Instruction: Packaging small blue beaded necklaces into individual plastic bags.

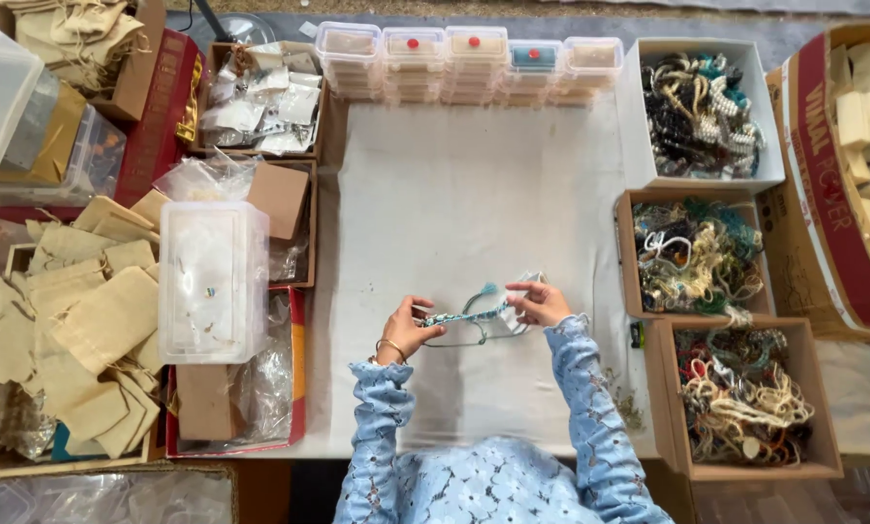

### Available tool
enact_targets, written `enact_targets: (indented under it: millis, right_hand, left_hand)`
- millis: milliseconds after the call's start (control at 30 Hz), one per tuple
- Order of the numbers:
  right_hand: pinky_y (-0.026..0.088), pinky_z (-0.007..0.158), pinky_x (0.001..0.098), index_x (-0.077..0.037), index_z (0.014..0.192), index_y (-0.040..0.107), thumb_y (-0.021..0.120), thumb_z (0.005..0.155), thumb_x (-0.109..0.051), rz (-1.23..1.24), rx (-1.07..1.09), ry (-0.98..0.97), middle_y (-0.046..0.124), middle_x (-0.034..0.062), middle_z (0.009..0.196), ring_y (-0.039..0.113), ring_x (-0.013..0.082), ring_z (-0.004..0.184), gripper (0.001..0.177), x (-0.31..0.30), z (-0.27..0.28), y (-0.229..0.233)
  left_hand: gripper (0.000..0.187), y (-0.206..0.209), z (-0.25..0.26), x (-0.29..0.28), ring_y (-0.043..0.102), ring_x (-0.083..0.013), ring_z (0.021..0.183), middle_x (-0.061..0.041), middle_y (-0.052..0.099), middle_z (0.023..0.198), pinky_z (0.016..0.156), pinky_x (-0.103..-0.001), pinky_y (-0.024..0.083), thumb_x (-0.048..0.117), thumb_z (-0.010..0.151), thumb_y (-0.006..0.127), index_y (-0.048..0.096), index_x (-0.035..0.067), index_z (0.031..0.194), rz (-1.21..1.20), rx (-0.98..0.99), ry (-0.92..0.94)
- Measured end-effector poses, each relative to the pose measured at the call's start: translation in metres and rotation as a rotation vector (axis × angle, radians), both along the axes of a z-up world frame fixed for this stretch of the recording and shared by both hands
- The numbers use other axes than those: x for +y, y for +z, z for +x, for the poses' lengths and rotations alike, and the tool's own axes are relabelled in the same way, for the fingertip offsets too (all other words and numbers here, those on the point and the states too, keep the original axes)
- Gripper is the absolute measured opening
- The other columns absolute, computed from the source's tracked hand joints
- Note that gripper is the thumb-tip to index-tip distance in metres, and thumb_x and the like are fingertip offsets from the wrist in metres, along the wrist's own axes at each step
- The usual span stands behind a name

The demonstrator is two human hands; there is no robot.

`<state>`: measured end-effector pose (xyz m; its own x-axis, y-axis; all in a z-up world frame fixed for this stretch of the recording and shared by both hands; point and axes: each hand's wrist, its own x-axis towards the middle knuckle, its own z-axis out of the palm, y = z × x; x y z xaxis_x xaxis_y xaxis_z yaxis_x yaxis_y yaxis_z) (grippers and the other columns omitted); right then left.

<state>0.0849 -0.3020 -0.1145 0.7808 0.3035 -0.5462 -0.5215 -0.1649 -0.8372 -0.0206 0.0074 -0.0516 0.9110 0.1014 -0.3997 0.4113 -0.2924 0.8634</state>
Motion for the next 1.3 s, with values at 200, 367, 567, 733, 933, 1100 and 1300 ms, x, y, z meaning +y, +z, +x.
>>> enact_targets:
  millis: [200, 367, 567, 733, 933, 1100, 1300]
  right_hand:
    - [0.062, 0.067, 0.0302, -0.014, 0.138, 0.063, 0.079, 0.087, -0.017, -0.018, -0.191, 0.077, 0.071, 0.0064, 0.099, 0.067, 0.0114, 0.081, 0.053, 0.027, 0.037, 0.022]
    - [0.061, 0.078, 0.0322, -0.016, 0.141, 0.057, 0.080, 0.086, -0.021, -0.050, -0.322, 0.055, 0.068, 0.0083, 0.117, 0.069, 0.0133, 0.092, 0.060, 0.031, 0.065, -0.014]
    - [0.050, 0.098, 0.0442, -0.020, 0.130, 0.065, 0.083, 0.084, -0.026, -0.728, -0.744, 0.051, 0.064, 0.0116, 0.126, 0.059, 0.0297, 0.112, 0.050, 0.029, 0.009, 0.009]
    - [0.044, 0.106, 0.0442, -0.025, 0.116, 0.076, 0.079, 0.086, -0.023, -0.960, -0.962, -0.117, 0.068, 0.0020, 0.126, 0.055, 0.0290, 0.122, 0.030, 0.027, -0.027, 0.034]
    - [0.047, 0.110, 0.0412, -0.020, 0.113, 0.076, 0.077, 0.095, -0.023, -0.929, -1.036, -0.162, 0.071, -0.0009, 0.123, 0.061, 0.0215, 0.119, 0.019, 0.023, -0.038, 0.024]
    - [0.041, 0.106, 0.0461, -0.015, 0.151, 0.046, 0.079, 0.081, -0.030, -0.751, -1.056, 0.321, 0.052, 0.0091, 0.147, 0.052, 0.0325, 0.129, 0.079, 0.048, -0.056, 0.025]
    - [0.038, 0.106, 0.0495, -0.029, 0.143, 0.053, 0.078, 0.081, -0.043, -0.957, -0.989, 0.453, 0.048, 0.0042, 0.150, 0.048, 0.0311, 0.132, 0.069, 0.055, -0.060, 0.025]
  left_hand:
    - [0.061, 0.029, 0.037, -0.013, 0.071, -0.0231, 0.086, -0.005, 0.065, 0.120, 0.077, -0.037, 0.060, 0.011, 0.069, 0.089, 0.057, 0.013, 0.122, 0.209, -0.247, 0.205]
    - [0.060, 0.009, 0.055, -0.019, 0.069, -0.0259, 0.098, -0.007, 0.061, 0.124, 0.084, -0.039, 0.058, 0.010, 0.073, 0.088, 0.059, 0.014, 0.125, 0.228, -0.357, 0.327]
    - [0.053, -0.025, 0.024, -0.039, 0.060, -0.0301, 0.114, -0.009, 0.057, 0.125, 0.097, -0.040, 0.052, 0.010, 0.076, 0.085, 0.062, 0.015, 0.123, 0.322, -0.394, 0.370]
    - [0.043, -0.026, 0.020, -0.064, 0.058, -0.0305, 0.116, -0.004, 0.060, 0.129, 0.099, -0.042, 0.050, 0.004, 0.083, 0.074, 0.066, 0.017, 0.123, 0.412, -0.481, 0.214]
    - [0.031, -0.044, 0.020, -0.094, 0.058, -0.0231, 0.118, 0.005, 0.064, 0.120, 0.102, -0.046, 0.042, 0.006, 0.085, 0.069, 0.070, 0.024, 0.110, 0.672, -0.523, -0.022]
    - [0.036, -0.028, 0.007, -0.092, 0.060, -0.0180, 0.116, 0.004, 0.068, 0.112, 0.106, -0.046, 0.036, 0.005, 0.080, 0.067, 0.071, 0.025, 0.110, 0.616, -0.589, -0.047]
    - [0.036, -0.034, 0.056, -0.047, 0.056, -0.0200, 0.125, 0.004, 0.066, 0.123, 0.108, -0.045, 0.039, 0.006, 0.085, 0.067, 0.070, 0.024, 0.115, 0.611, -0.599, -0.041]
